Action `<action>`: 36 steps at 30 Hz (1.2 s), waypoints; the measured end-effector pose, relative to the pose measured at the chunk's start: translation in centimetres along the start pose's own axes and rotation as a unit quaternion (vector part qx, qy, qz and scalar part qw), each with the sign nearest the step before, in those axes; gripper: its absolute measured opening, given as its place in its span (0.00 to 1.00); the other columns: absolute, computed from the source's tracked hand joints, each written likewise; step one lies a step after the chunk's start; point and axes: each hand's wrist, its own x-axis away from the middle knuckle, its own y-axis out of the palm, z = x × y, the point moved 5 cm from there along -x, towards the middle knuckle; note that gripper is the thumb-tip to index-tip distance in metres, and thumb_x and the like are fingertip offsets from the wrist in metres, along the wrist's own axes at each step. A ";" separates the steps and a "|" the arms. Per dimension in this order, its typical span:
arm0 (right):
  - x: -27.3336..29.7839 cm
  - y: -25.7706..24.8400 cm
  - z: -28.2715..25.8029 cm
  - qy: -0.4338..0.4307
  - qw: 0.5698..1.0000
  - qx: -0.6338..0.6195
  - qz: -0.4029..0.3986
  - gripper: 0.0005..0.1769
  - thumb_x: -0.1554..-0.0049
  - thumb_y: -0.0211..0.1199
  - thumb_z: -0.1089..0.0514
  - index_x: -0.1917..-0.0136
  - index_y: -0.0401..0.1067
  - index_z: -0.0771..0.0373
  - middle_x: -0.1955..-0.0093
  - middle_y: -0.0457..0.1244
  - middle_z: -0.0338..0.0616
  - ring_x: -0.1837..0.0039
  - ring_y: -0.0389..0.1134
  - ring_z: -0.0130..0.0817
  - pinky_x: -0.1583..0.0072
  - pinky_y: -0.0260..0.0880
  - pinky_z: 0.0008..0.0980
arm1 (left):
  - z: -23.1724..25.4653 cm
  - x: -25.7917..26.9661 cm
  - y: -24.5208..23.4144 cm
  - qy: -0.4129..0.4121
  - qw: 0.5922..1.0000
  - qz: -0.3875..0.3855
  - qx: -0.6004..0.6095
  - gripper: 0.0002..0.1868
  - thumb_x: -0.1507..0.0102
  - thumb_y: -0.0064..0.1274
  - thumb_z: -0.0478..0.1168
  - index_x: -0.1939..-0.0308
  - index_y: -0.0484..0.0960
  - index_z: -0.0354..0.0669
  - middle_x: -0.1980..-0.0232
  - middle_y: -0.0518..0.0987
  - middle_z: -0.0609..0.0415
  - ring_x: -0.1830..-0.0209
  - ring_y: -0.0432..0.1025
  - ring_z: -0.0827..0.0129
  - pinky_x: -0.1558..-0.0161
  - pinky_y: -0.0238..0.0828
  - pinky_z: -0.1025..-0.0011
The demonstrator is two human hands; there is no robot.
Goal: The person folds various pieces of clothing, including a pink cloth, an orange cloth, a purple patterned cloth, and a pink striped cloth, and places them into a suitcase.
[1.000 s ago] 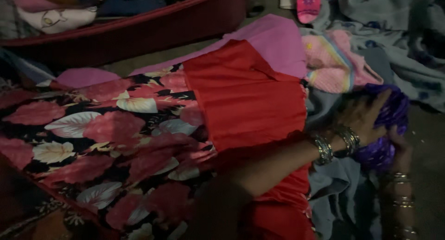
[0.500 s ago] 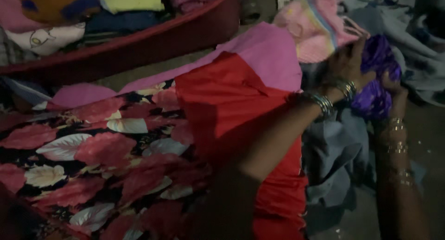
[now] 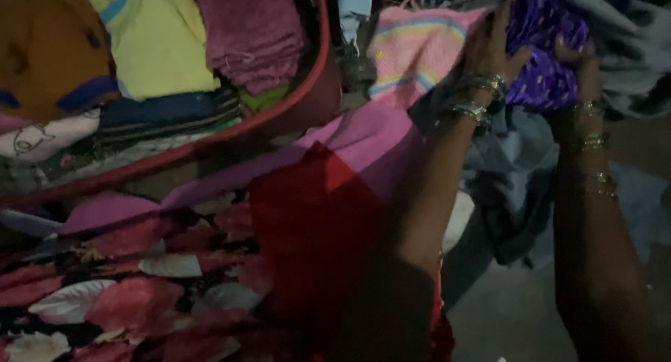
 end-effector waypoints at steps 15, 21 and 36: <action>1.9 -1.2 -8.0 -0.193 0.933 0.303 0.013 0.31 0.31 0.62 0.38 0.35 0.70 0.70 0.39 0.68 0.57 0.39 0.70 0.44 0.38 0.73 0.43 | 5.6 -2.9 -2.6 -0.068 0.985 -0.145 -0.056 0.50 0.42 0.57 0.55 0.20 0.49 0.52 0.36 0.76 0.37 0.38 0.73 0.44 0.35 0.72 0.51; 10.0 -4.5 -9.6 -0.127 0.943 0.302 0.053 0.36 0.37 0.64 0.39 0.27 0.62 0.64 0.33 0.63 0.57 0.34 0.66 0.49 0.34 0.68 0.50 | 15.7 -0.4 -6.8 0.071 0.990 -0.117 0.032 0.62 0.46 0.58 0.56 0.19 0.34 0.50 0.43 0.78 0.31 0.56 0.78 0.44 0.56 0.79 0.54; 38.2 -6.3 -2.0 0.245 0.905 0.337 0.087 0.51 0.55 0.67 0.47 0.19 0.56 0.50 0.27 0.60 0.51 0.32 0.65 0.51 0.35 0.69 0.58 | 22.3 24.7 -12.3 -0.282 0.583 -0.758 0.077 0.73 0.67 0.71 0.65 0.24 0.52 0.46 0.27 0.64 0.35 0.34 0.69 0.41 0.46 0.81 0.47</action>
